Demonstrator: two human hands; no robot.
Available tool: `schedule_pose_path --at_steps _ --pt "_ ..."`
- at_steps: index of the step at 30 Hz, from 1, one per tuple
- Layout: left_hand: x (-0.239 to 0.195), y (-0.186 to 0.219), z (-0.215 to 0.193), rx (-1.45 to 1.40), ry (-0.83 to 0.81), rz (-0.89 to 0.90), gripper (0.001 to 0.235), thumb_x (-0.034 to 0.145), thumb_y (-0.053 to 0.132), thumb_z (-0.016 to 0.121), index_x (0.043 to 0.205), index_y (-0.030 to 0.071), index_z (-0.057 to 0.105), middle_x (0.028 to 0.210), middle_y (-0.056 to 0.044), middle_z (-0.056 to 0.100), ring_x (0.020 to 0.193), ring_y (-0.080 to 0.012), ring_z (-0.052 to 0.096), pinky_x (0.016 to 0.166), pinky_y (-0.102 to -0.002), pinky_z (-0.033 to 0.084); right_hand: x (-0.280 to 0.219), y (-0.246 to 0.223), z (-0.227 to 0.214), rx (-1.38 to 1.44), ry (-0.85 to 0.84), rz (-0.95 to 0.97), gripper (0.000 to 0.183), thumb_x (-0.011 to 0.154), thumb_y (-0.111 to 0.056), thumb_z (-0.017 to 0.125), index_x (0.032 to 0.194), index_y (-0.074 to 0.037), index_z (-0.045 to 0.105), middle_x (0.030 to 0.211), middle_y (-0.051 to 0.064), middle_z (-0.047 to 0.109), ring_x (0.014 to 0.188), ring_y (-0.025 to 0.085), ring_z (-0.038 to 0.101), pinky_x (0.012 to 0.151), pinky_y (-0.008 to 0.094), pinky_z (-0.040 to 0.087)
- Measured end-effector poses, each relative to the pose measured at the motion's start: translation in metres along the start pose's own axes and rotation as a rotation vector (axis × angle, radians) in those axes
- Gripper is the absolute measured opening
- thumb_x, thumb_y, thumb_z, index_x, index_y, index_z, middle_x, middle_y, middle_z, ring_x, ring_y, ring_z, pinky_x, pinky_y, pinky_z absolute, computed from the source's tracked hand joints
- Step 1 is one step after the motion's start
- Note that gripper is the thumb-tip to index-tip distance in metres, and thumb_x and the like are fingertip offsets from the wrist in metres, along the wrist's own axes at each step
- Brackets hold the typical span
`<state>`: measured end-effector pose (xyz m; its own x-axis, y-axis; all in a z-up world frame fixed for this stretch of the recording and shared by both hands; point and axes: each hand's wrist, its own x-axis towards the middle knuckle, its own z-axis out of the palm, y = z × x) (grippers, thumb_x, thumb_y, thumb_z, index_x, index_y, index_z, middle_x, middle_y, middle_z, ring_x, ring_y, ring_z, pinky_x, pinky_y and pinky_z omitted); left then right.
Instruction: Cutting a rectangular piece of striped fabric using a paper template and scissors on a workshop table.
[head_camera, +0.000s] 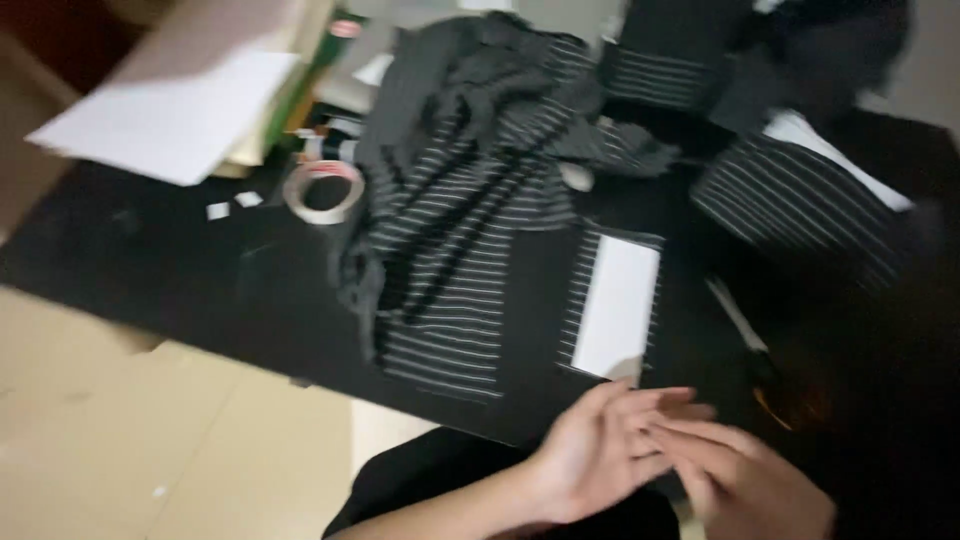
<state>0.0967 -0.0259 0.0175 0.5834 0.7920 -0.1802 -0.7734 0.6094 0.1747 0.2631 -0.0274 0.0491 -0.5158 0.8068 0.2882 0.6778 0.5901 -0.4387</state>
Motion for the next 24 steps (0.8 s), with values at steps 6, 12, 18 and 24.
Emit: schedule_pose_path --at_steps 6,12,18,24 --pt "-0.001 0.034 0.006 -0.265 -0.102 0.186 0.054 0.103 0.034 0.03 0.131 -0.006 0.052 0.133 -0.026 0.05 0.128 -0.0371 0.045 0.113 -0.04 0.033 0.059 -0.073 0.023 -0.092 0.265 -0.201 0.029 0.086 -0.003 0.047 0.102 -0.011 0.07 0.11 0.0 0.069 0.109 0.014 0.061 0.097 0.028 0.043" --pt "-0.01 0.073 -0.04 -0.458 0.258 0.36 0.023 0.1 0.023 0.05 0.085 0.007 0.055 0.08 -0.007 0.055 0.073 -0.0167 0.049 0.073 -0.029 0.04 0.08 -0.106 0.025 0.083 0.437 -0.047 0.017 0.07 -0.003 0.072 0.086 -0.01 0.072 0.091 0.005 0.07 0.084 0.009 0.067 0.085 0.028 0.05" --pt "-0.116 0.235 -0.079 0.025 0.557 1.126 0.028 0.094 0.025 0.047 0.067 0.014 0.046 0.049 -0.001 0.043 0.04 -0.0151 0.044 0.04 -0.029 0.039 0.108 0.07 0.068 -0.063 -0.128 0.175 0.044 0.072 -0.041 0.054 0.112 -0.023 0.061 0.123 -0.012 0.061 0.119 0.007 0.054 0.105 0.032 0.039" --pt "-0.237 0.424 -0.152 0.874 1.543 1.601 0.025 0.096 0.037 0.045 0.095 0.015 0.056 0.082 -0.009 0.05 0.08 -0.0228 0.047 0.072 -0.037 0.032 0.124 0.377 0.106 -0.201 -0.514 0.328 0.06 0.074 -0.06 0.044 0.128 -0.036 0.054 0.135 -0.024 0.053 0.129 -0.005 0.047 0.112 0.025 0.034"
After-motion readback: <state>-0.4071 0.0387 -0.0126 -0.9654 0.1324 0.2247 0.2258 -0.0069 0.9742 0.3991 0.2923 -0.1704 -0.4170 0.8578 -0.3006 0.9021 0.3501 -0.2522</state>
